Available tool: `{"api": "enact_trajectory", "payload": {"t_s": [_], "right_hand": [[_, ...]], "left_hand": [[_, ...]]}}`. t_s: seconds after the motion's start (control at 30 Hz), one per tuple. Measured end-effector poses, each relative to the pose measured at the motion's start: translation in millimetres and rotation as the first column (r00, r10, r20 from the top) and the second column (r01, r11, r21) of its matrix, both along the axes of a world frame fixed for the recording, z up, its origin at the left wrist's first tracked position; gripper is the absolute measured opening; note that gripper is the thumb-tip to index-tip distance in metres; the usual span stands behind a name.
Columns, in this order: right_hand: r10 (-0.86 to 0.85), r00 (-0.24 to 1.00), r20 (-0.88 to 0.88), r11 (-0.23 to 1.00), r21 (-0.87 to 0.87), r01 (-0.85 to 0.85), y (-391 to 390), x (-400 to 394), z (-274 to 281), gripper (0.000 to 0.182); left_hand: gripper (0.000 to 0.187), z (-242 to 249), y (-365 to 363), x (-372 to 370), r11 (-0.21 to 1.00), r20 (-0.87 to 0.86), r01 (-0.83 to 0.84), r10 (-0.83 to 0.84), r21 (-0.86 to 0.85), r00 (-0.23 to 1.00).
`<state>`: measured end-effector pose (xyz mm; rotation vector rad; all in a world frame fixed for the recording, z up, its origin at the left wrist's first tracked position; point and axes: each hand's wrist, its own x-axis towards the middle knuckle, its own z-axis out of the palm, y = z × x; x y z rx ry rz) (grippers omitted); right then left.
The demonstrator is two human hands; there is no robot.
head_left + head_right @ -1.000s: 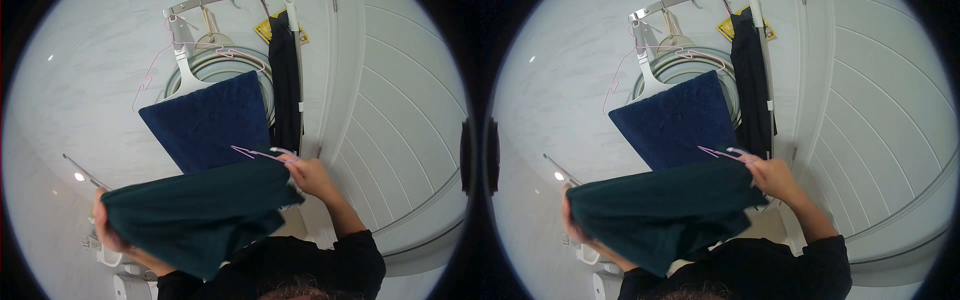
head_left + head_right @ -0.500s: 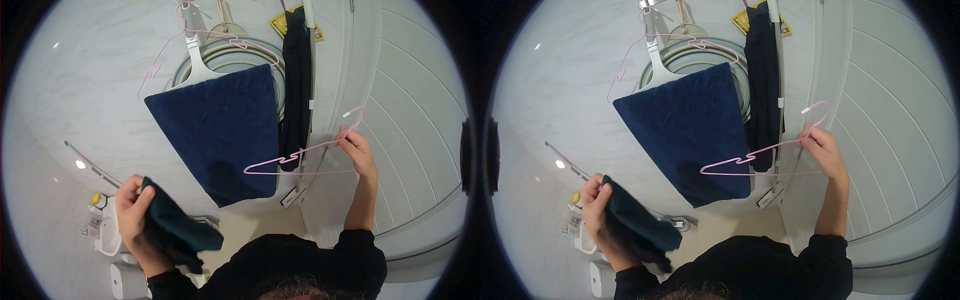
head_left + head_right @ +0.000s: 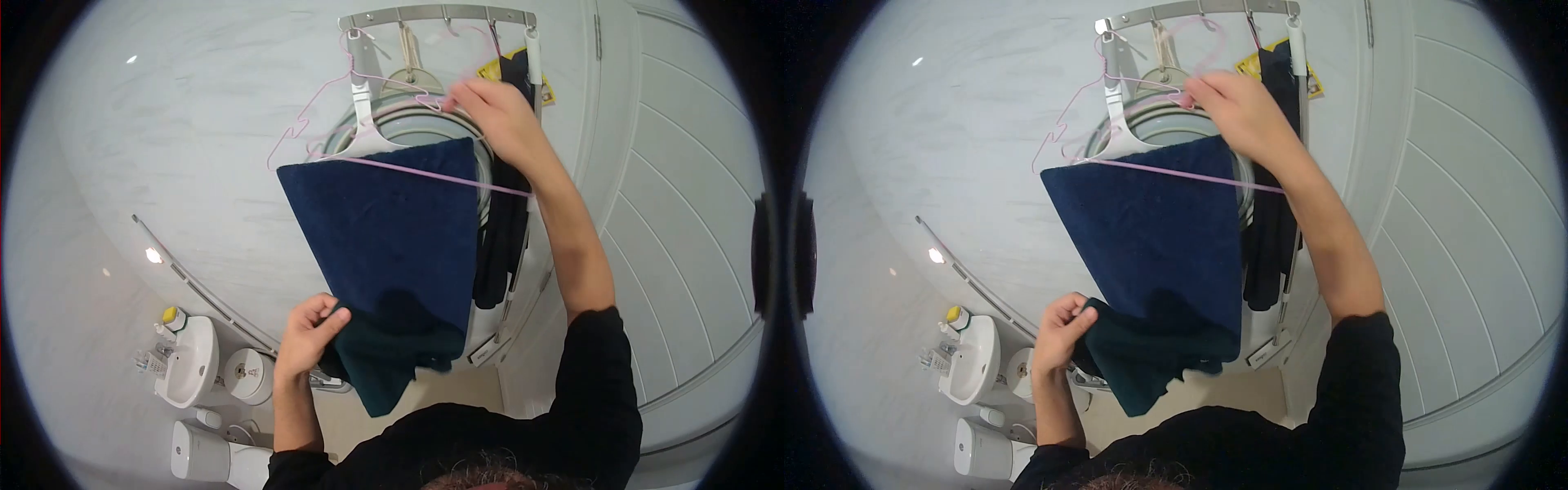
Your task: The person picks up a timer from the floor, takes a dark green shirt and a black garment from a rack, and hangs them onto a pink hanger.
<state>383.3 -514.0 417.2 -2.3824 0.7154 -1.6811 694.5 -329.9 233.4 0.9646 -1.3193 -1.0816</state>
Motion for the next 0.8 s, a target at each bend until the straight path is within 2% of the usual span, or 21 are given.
{"api": "enact_trajectory", "payload": {"t_s": [0.03,0.1,0.13,0.2,0.27,0.3,0.43,0.5,0.53,0.63,0.7,0.8], "right_hand": [[-0.014,1.0,-0.02,1.0,0.01,0.014,-12,15,19,0.043],[-0.094,0.977,-0.192,0.992,0.06,0.107,-30,42,57,0.047],[-0.087,0.978,-0.191,0.994,0.054,0.099,-47,58,71,0.047],[-0.368,0.91,-0.193,0.927,-0.154,0.342,-81,87,89,0.051],[-0.409,0.881,-0.236,0.912,-0.141,0.386,-87,101,107,0.044],[-0.454,0.846,-0.28,0.891,-0.125,0.437,-90,106,114,0.04],[-0.397,0.832,-0.388,0.911,-0.059,0.407,-110,116,129,0.036],[-0.582,0.471,-0.662,0.812,-0.5,0.3,-111,114,134,0.034],[-0.582,0.469,-0.664,0.812,-0.503,0.296,-104,115,135,0.034],[-0.459,0.512,-0.726,0.888,-0.362,0.283,-83,115,120,0.035],[-0.303,0.738,-0.603,0.917,0.026,0.397,-70,120,111,0.038],[-0.35,0.699,-0.623,0.887,0.019,0.461,-63,116,108,0.042]], "left_hand": [[0.01,-4,0,-2,1.0,0.001,0.026,-0.026,-0.005,1.0],[0.011,-10,2,-6,0.999,0.015,0.034,-0.034,0.014,0.999],[0.012,-14,4,-7,0.998,0.029,0.047,-0.049,0.044,0.998],[0.014,-20,8,-5,0.998,0.041,0.036,-0.038,0.056,0.998],[0.014,-24,13,-2,0.996,0.129,0.009,-0.02,0.085,0.991],[0.014,-26,17,-2,0.995,0.097,-0.002,-0.007,0.099,0.995],[0.013,-26,25,5,0.996,0.022,0.002,-0.004,0.086,1.0],[0.013,-24,28,5,0.994,-0.001,-0.009,0.009,0.105,1.0],[0.013,-25,27,5,0.995,-0.006,-0.01,0.011,0.104,1.0],[0.013,-34,25,6,0.994,0.028,-0.017,0.014,0.107,1.0],[0.014,-41,21,7,0.995,0.046,-0.01,0.005,0.103,0.999],[0.014,-38,21,5,0.995,0.069,-0.017,0.01,0.102,0.998]]}}
